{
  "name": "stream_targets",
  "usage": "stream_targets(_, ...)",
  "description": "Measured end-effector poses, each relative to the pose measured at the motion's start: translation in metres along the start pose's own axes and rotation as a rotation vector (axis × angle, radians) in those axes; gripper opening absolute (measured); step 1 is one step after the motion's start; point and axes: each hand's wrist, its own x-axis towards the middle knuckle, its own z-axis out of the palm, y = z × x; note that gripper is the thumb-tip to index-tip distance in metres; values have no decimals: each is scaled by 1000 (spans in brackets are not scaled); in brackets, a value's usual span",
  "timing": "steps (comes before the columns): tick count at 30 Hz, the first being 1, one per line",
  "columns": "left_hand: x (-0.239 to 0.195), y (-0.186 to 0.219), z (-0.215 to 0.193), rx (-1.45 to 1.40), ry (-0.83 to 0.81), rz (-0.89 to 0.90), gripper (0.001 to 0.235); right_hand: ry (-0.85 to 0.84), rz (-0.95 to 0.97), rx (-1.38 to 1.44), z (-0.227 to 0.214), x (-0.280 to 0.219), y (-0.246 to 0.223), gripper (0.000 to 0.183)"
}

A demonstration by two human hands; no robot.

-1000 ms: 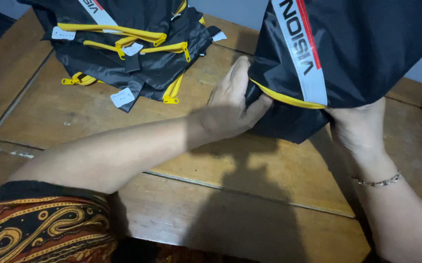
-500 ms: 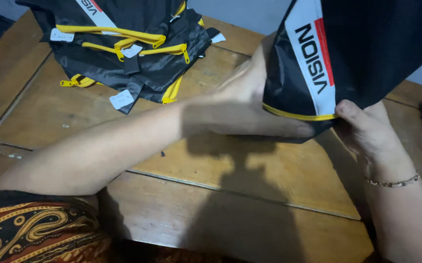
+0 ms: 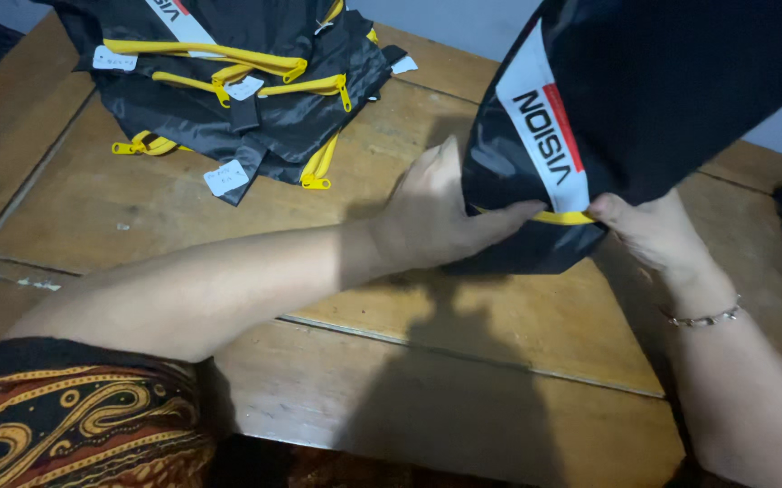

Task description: The person folds a black drawstring bag on a wooden table. They smooth the fabric, fold it into a compact shape, and then pull the yellow drawstrings to cinch the bag closed.

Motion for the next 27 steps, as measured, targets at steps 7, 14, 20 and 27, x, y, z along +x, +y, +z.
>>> stream_targets(7, 46, 30, -51, -278, -509, -562, 116, 139, -178, -180, 15, 6, -2, 89)
stream_targets(14, 47, 16, -45, -353, -653, -443, 94, 286, 12, -140, 14, 2, -22, 85)
stream_targets(20, 37, 4, -37, -390, -375, -351, 67, 0, -40, -7, 18, 0, -34, 90)
stream_targets(27, 43, 30, -53, -344, -324, -486, 64, 184, 140, 142, 43, -11, -69, 92)
